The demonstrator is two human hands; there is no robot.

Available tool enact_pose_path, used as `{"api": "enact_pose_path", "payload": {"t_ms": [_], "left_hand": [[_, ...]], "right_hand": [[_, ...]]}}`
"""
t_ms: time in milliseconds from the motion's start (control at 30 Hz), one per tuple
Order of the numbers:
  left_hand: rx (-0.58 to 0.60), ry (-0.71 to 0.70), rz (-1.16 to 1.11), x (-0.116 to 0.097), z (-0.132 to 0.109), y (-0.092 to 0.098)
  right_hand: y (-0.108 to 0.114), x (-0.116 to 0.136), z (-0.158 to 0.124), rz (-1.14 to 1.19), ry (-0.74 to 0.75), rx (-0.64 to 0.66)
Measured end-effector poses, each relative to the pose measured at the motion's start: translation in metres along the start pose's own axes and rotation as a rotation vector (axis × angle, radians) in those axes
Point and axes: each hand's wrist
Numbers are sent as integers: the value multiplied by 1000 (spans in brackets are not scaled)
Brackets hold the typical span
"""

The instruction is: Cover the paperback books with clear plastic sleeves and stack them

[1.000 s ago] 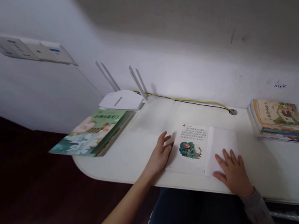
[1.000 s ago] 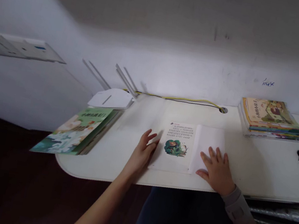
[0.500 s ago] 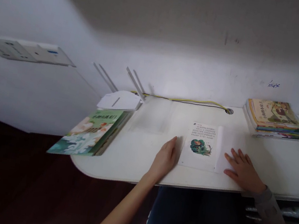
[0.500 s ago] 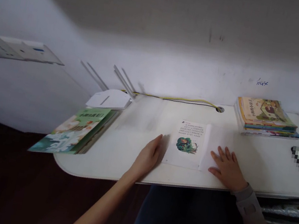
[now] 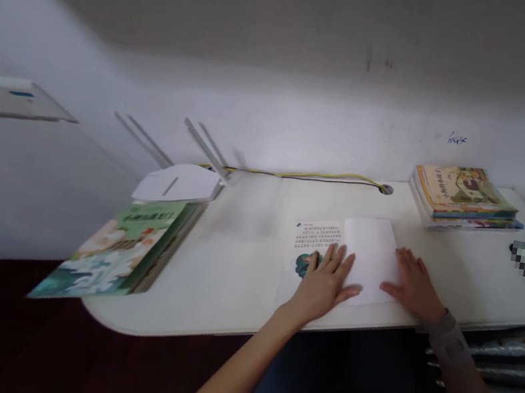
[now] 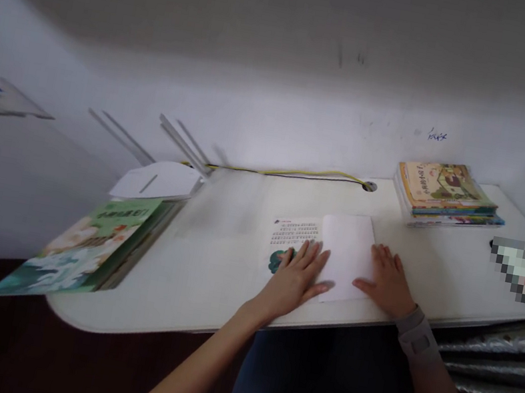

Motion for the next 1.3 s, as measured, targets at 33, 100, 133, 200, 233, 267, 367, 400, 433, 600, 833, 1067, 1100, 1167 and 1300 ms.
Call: {"api": "enact_pose_path", "payload": {"t_ms": [33, 100, 133, 200, 233, 267, 367, 400, 433, 600, 833, 1067, 1100, 1167, 1300], "left_hand": [[23, -17, 4, -4, 4, 0], [59, -33, 15, -10, 11, 0], [69, -35, 20, -11, 12, -1], [75, -36, 27, -12, 13, -1], [73, -34, 31, -12, 13, -1], [72, -31, 36, -12, 13, -1], [78, -46, 40, -12, 16, -1], [81, -67, 34, -13, 17, -1], [84, -96, 25, -14, 19, -2], [44, -136, 0, -20, 24, -6], [30, 79, 13, -18, 13, -9], [112, 247, -27, -9, 11, 8], [104, 257, -50, -9, 13, 9], [72, 266, -99, -12, 15, 9], [6, 255, -192, -16, 19, 0]], "right_hand": [[0, -2, -1, -6, 12, 5], [0, -4, -2, -25, 41, 12], [0, -3, -3, -35, 51, 12], [1, -2, -2, -51, 66, 13], [2, -1, -2, -57, 69, 14], [2, 0, -2, -59, 69, 17], [3, 0, -1, -50, 74, 33], [3, -1, 0, -44, 79, 36], [2, -1, 0, -40, 84, 37], [3, 0, 0, -35, 97, 27], [2, 1, 0, 17, 55, -26], [2, 1, 0, 18, 56, -19], [2, 2, 0, 13, 58, -17], [3, 2, -1, 7, 60, -8], [4, 2, -1, 6, 69, 11]]}}
Point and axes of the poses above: each hand's wrist, its own z-axis towards the middle knuckle, its own y-axis out of the back of the hand, x = y × z, and after that the axes turned 8 degrees about z, right-handed
